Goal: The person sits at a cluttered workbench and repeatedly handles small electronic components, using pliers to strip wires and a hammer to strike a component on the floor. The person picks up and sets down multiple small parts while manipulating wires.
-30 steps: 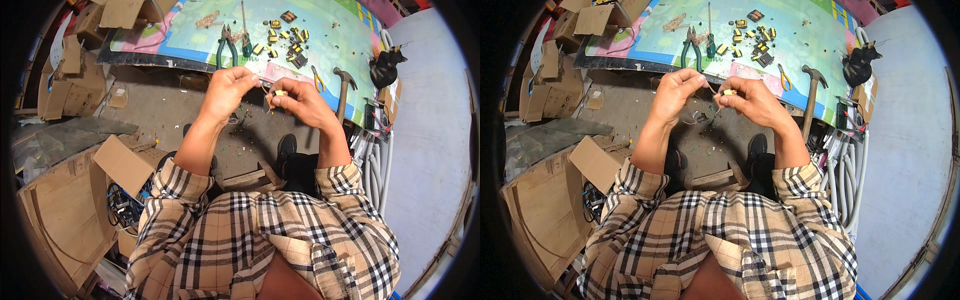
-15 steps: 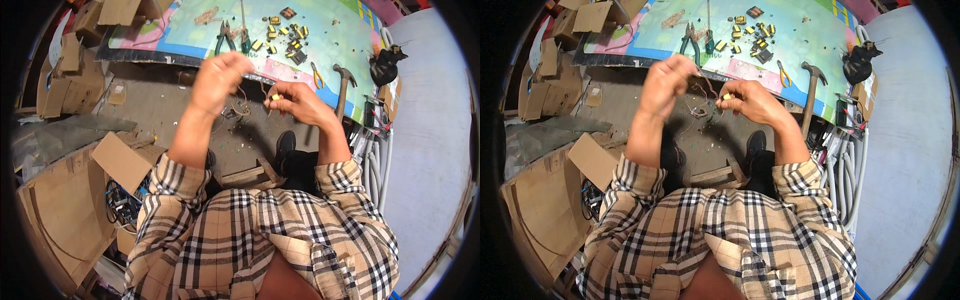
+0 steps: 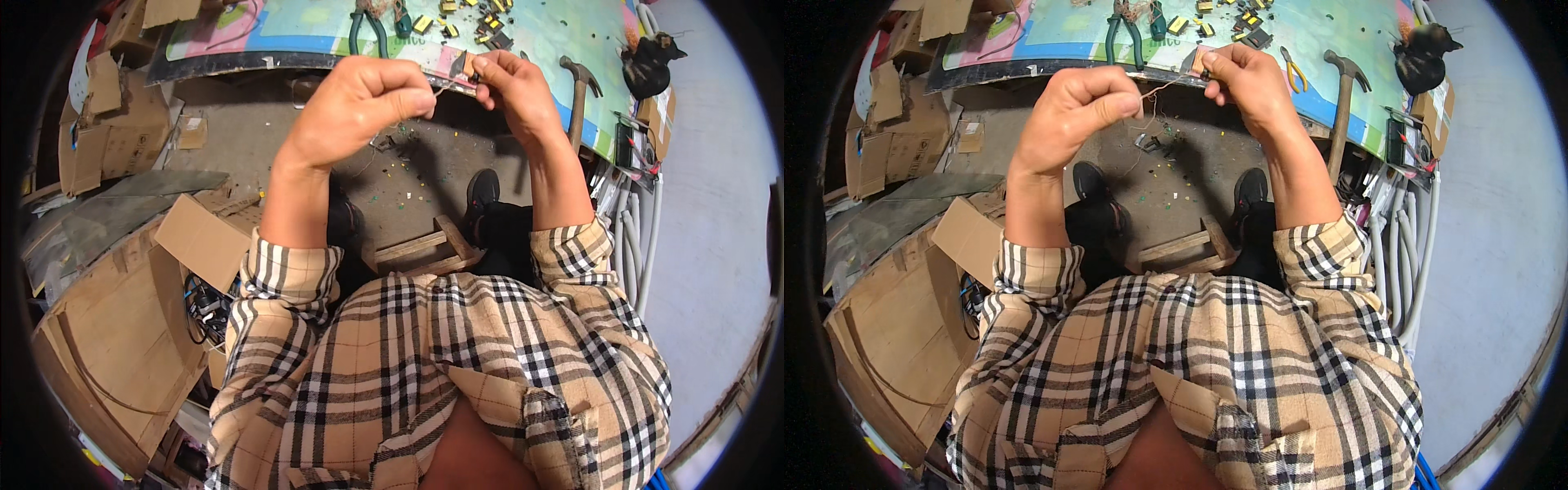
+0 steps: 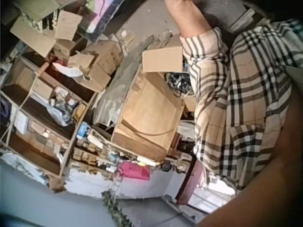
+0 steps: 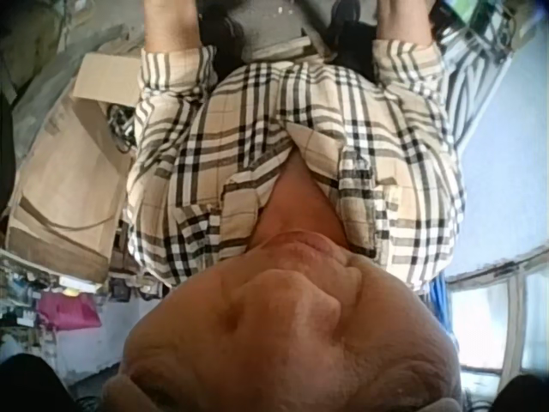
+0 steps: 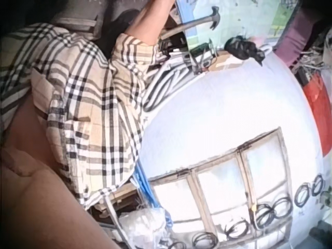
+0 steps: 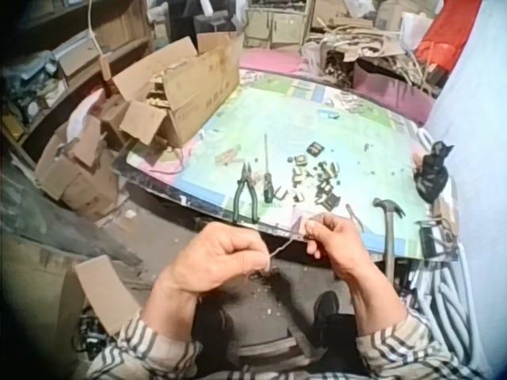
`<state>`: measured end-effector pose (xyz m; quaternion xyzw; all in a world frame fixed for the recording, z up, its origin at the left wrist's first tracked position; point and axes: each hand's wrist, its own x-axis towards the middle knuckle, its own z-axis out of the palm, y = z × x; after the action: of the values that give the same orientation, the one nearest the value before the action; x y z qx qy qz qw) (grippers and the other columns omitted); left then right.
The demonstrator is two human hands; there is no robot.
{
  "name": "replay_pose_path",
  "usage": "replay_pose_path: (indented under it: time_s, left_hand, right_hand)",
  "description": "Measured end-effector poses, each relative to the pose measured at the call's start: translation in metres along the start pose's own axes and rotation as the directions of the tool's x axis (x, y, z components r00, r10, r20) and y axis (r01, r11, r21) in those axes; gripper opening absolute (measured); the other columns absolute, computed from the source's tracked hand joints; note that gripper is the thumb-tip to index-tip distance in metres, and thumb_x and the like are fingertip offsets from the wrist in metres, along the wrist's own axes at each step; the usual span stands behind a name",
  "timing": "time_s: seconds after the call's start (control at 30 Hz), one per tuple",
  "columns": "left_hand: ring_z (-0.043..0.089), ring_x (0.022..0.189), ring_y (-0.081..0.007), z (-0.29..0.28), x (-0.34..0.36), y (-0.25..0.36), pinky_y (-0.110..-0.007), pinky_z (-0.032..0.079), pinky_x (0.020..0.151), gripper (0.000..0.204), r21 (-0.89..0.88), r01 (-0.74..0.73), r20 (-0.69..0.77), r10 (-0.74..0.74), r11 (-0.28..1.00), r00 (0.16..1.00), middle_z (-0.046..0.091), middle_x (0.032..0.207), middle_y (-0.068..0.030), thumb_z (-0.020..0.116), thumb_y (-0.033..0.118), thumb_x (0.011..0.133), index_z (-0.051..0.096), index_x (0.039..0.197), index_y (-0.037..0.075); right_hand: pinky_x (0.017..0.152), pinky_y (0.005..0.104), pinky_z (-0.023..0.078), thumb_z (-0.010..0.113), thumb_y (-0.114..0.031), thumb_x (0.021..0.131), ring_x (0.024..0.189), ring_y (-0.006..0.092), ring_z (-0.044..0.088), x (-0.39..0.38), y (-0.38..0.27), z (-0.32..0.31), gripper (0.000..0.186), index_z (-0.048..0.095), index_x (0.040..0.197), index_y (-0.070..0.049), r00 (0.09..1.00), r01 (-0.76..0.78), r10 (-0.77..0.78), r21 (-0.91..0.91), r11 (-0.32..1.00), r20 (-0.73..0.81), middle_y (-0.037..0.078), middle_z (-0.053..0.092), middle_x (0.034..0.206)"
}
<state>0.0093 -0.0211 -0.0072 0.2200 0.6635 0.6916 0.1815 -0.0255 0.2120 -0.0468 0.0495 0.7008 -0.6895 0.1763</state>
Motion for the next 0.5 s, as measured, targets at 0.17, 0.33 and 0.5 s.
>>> replay_pose_path:
  time_s: [0.17, 0.33, 0.5]
  left_hand:
    - [0.050, 0.063, -0.0077, 0.023, -0.009, 0.013, -0.023, 0.039, 0.056, 0.018, 0.089, 0.053, 0.198, -0.069, 0.995, 0.978, 0.057, 0.067, 0.0004, 0.062, 0.013, 0.086, 0.062, 0.076, -0.002]
    - [0.034, 0.046, -0.0068, 0.001, -0.015, 0.010, -0.024, 0.030, 0.048, 0.021, -0.267, -0.145, -0.111, 0.119, 0.953, 0.987, 0.048, 0.056, 0.0014, 0.059, 0.017, 0.091, 0.060, 0.077, 0.001]
    - [0.021, 0.041, -0.0053, -0.045, -0.012, -0.020, -0.022, 0.021, 0.043, 0.020, -0.735, -0.338, -0.432, -0.021, 0.588, 0.902, 0.028, 0.049, 0.0056, 0.054, 0.017, 0.095, 0.058, 0.086, -0.001]
  right_hand:
    - [0.054, 0.0195, 0.045, 0.060, -0.016, 0.091, 0.059, 0.0079, 0.053, 0.012, 0.006, -0.011, 0.017, 0.062, 0.091, 0.001, 0.992, -0.076, 0.105, 0.355, 0.932, -0.064, 0.004, 0.062, 0.076]
    - [0.054, 0.0220, 0.046, 0.064, -0.020, 0.089, 0.060, 0.0073, 0.057, 0.007, 0.004, -0.011, 0.020, 0.063, 0.094, 0.000, 0.979, 0.194, -0.168, -0.291, 0.937, 0.113, 0.002, 0.065, 0.078]
    - [0.054, 0.0227, 0.045, 0.064, -0.016, 0.087, 0.059, 0.0069, 0.056, -0.019, -0.025, 0.003, 0.017, 0.065, 0.094, -0.001, 0.698, 0.018, 0.223, -0.328, 0.944, 0.680, 0.001, 0.066, 0.077]
